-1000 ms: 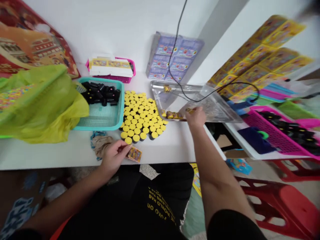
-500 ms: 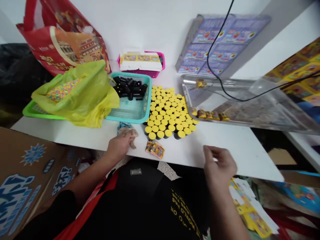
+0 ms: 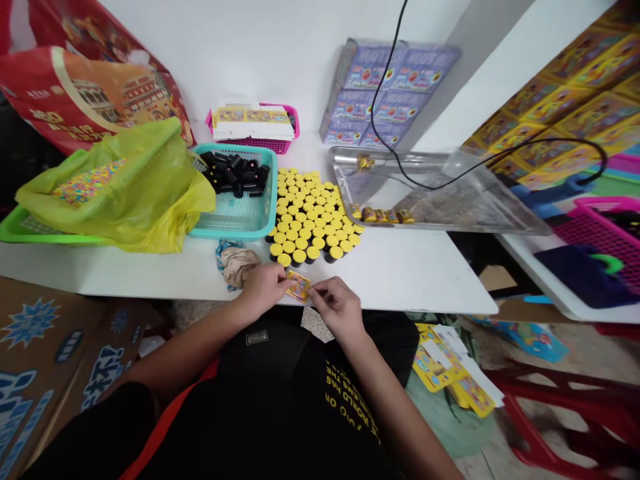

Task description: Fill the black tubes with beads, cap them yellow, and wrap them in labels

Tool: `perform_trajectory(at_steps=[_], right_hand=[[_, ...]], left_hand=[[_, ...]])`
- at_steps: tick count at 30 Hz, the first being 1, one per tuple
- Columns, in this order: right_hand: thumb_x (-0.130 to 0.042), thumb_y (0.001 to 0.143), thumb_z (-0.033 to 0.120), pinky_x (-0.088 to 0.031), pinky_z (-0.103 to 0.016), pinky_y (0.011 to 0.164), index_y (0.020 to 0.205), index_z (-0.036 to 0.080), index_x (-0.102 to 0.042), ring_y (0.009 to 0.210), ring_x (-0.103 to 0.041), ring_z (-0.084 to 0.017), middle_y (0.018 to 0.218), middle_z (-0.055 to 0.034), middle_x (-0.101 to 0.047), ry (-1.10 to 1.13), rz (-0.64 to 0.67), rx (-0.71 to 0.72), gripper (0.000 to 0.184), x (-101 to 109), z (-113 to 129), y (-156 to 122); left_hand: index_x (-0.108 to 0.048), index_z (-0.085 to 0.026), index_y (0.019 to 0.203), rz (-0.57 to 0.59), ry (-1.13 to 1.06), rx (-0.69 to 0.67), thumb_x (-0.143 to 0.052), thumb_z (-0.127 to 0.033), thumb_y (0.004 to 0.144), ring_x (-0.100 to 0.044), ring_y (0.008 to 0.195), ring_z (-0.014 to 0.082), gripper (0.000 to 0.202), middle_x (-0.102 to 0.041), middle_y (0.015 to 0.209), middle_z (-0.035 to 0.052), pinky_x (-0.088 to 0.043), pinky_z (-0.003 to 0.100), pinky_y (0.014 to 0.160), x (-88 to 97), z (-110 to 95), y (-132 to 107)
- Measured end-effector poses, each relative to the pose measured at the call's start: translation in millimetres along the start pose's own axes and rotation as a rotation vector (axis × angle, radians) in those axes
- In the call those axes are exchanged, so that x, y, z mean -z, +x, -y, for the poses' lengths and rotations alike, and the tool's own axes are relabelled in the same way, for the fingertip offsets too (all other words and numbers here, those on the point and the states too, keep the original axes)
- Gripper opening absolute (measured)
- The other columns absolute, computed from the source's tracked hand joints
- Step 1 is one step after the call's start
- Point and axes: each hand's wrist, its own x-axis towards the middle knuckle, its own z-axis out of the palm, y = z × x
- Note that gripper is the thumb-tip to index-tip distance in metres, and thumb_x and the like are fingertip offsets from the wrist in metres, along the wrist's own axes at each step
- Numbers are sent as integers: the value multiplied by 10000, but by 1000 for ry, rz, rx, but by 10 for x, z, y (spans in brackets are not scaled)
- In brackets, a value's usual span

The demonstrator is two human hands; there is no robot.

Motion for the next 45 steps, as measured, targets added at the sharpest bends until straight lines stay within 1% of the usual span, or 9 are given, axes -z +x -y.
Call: perform_trajectory(at_steps=[7,14,18,22,28,34,37,40,45], right_hand=[[-662,876,337,-543,-361,714,936,226,-654,848,-645,-224,901,-62,-666,-44,-117,100,127,-120,100,-37],[-604,911,414,-520,-315,627,941,212,-668,807,-639,-199,883,-47,-657,99,-207,-103,214,8,78,97],[-627,841,516,-504,-344,657,1008,186,-634,752,-622,-207,890,-63,-649,-143,-329,-238,371,50,-167,310],[-609,802,525,-493,-380,723,1038,186,-596,796,-607,-235,1012,-113,-653,-390,-278,-243,413,-5,-336,516],[-600,779,453,-470,-367,706,951,194,-557,735,-587,-227,878,-78,-639,-380,-272,-321,314,-73,-357,611],[-727,692,427,-460,-322,602,830,215,-522,628,-568,-173,734,3,-585,156,-411,-365,325,22,-47,514],[-768,698,409,-401,-259,471,821,219,-549,519,-518,-119,682,38,-575,627,-220,-318,315,117,234,420],[-819,684,331,-418,-236,467,821,214,-598,520,-526,-98,685,38,-614,785,6,-266,285,174,447,356],[-841,667,314,-445,-226,447,767,211,-585,474,-529,-87,641,53,-619,820,9,-314,294,175,519,354]], left_hand=[[-633,-162,681,-44,-355,73,-643,-296,849,-476,524,104,215,-556,556,-40,-323,227,533,33,101,-40],[-578,-171,642,-93,-472,-90,-567,-350,903,-483,543,109,317,-507,568,-33,-349,226,535,76,70,-74],[-537,-166,559,-121,-460,-169,-578,-324,906,-500,617,117,383,-517,612,-9,-386,231,581,115,35,-50],[-598,-163,606,-89,-624,-90,-657,-347,854,-555,614,116,314,-577,634,1,-441,224,561,75,72,-64],[-652,-158,719,44,-785,93,-765,-399,751,-503,438,90,268,-644,581,1,-359,187,382,15,146,-112],[-690,-154,764,-81,-711,-86,-798,-347,733,-579,553,109,223,-632,700,13,-458,203,442,63,121,-162],[-707,-159,776,-151,-575,-260,-782,-304,768,-548,570,98,163,-616,708,12,-463,213,502,121,70,-177],[-713,-167,778,-181,-456,-400,-759,-308,805,-560,600,115,152,-636,693,23,-454,234,547,172,12,-178],[-723,-189,768,-168,-420,-475,-738,-345,828,-594,648,147,168,-682,713,48,-470,271,604,203,-39,-173]])
